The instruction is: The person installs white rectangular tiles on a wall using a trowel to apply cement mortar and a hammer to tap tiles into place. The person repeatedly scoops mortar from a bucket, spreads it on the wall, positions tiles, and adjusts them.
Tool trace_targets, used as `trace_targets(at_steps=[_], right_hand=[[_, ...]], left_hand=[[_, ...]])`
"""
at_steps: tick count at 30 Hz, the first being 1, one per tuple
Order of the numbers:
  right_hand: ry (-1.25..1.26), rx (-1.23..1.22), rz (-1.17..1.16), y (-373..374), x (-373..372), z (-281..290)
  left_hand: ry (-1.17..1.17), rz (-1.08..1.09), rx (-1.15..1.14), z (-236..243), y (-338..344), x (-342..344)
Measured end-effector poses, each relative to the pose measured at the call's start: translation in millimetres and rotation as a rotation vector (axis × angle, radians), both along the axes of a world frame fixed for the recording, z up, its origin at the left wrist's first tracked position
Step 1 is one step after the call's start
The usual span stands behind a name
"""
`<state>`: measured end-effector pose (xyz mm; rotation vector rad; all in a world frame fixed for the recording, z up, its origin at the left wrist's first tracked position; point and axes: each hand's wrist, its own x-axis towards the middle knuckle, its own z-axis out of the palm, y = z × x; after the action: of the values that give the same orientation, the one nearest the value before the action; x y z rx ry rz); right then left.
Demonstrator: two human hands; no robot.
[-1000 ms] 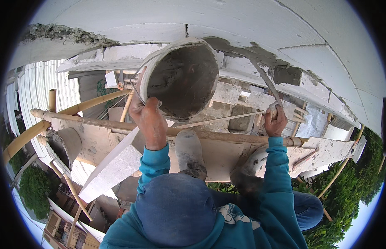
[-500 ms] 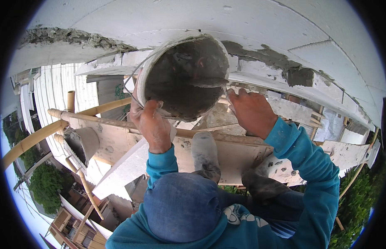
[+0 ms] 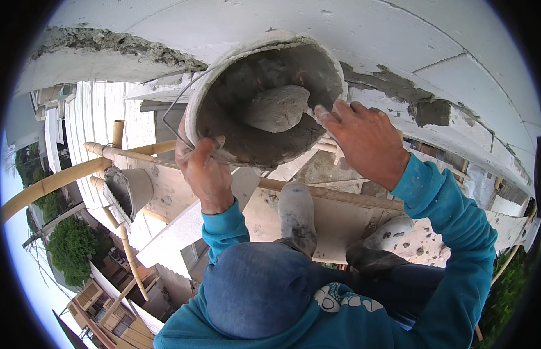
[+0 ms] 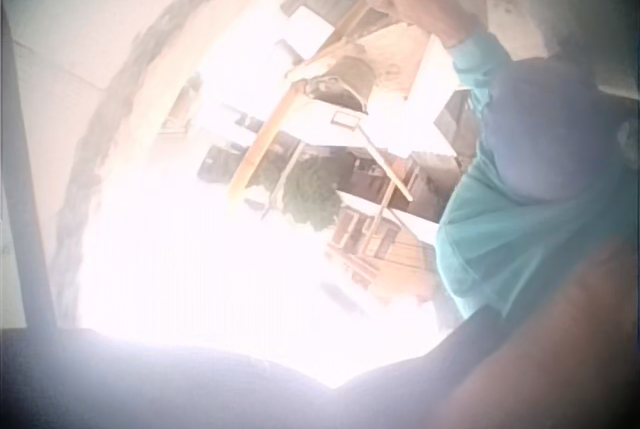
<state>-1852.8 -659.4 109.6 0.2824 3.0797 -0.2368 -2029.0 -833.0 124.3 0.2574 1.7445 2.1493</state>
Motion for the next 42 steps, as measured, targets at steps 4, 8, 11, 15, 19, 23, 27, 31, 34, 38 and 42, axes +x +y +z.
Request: trace_targets(at_steps=[4,8,11,15,19,23,27,31,34,38,42], right_hand=[[0.160,-0.022,-0.078,13.0,-8.7,22.3],[0.157,-0.031,-0.058,11.4,-4.2,-12.5],[-0.007,-0.087,-0.076,17.3,0.6,-12.9],[-0.090,-0.184,-0.128,20.4,4.7,6.2],[0.126,-0.163,-0.245,14.5,-9.5,-5.4],[0.067,-0.251,-0.324,-11.0,-18.4,-43.1],[-0.098,-0.636,-0.218,-23.9,-5.1,-57.9],[-0.035,-0.874,-0.028,-12.8,4.1,-72.9],[-0.441,-1.337,-0.154,-12.4,-5.9,-38.8],[-0.350,-1.489,-0.131,-35.6,-8.9,-57.6],[-0.340,-1.702,-0.097,-54.0,-16.4,-63.2]], left_hand=[[0.111,0.016,-0.099,-1.9,0.0,5.3],[0.215,0.025,-0.127,6.8,5.6,10.3],[0.194,0.086,-0.066,5.4,-3.8,3.7],[0.223,0.129,-0.055,3.4,-1.9,10.5],[0.376,0.113,-0.132,8.0,7.8,21.0],[0.628,0.057,-0.161,1.4,11.8,27.8],[0.729,-0.076,-0.202,13.2,-3.8,23.0],[0.590,-0.227,-0.107,26.5,-28.3,12.2],[0.339,-0.245,0.048,32.1,-47.5,1.3],[0.298,-0.149,0.026,27.8,-44.6,-1.1],[0.152,-0.049,-0.025,12.6,-48.3,-3.6]])
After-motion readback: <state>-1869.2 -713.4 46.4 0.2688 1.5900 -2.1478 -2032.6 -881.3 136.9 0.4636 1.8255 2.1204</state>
